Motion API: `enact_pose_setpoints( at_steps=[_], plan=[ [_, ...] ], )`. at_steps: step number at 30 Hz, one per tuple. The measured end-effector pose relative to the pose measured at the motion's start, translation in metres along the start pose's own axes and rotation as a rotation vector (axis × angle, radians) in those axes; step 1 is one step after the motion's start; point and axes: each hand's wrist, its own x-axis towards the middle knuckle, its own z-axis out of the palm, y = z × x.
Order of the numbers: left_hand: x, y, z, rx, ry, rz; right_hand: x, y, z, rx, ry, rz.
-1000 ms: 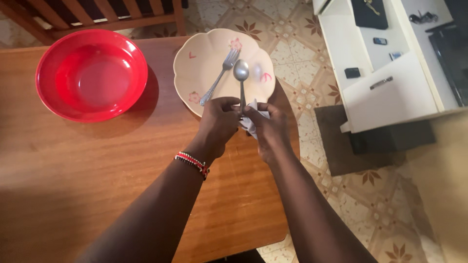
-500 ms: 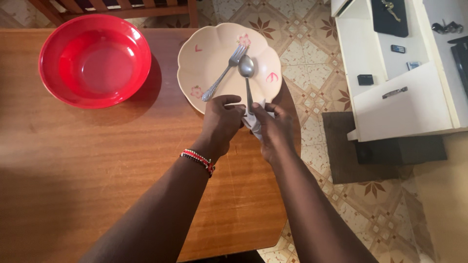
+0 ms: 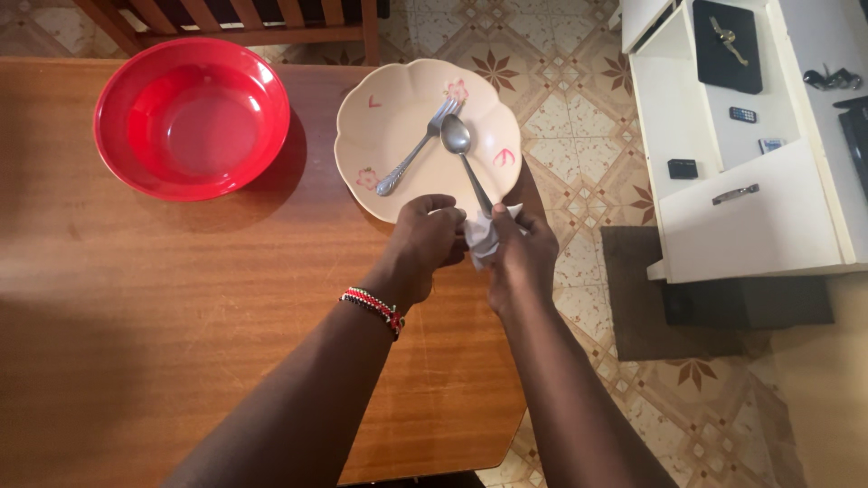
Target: The person wipes a beige plate and a red bowl with a paper towel, then wipes a fork and several spoons. The cleaned items are placed on the table. The person handles the items one at a time and uses a paper towel throughout.
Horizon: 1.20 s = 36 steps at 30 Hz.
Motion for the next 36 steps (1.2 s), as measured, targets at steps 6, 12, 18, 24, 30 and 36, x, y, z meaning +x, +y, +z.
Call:
enact_pose_setpoints(
  at_steps=[6, 12, 18, 24, 30, 36],
  plan=[
    [-0.005, 0.006, 0.001, -0.013, 0.010, -0.064, -0.005, -0.003, -0.001, -0.044, -0.009, 0.011],
    [-0.010, 0.003, -0.007, -0.082, -0.087, -0.071, -0.005, 0.011, -0.003, -0.138, -0.013, -0.086],
    [-0.017, 0.002, -0.028, -0.196, -0.122, -0.005, -0.010, 0.022, 0.005, 0.017, 0.046, -0.103],
    [-0.051, 0.025, -0.075, -0.214, -0.061, 0.155, -0.056, 0.016, 0.048, 0.203, -0.008, -0.295],
    [-0.128, 0.077, -0.168, -0.441, -0.001, 0.495, -0.134, -0.015, 0.142, 0.343, -0.468, -0.267],
    [-0.252, 0.079, -0.271, -0.478, 0.085, 0.724, -0.251, 0.009, 0.220, 0.405, -0.810, -0.245]
  ],
)
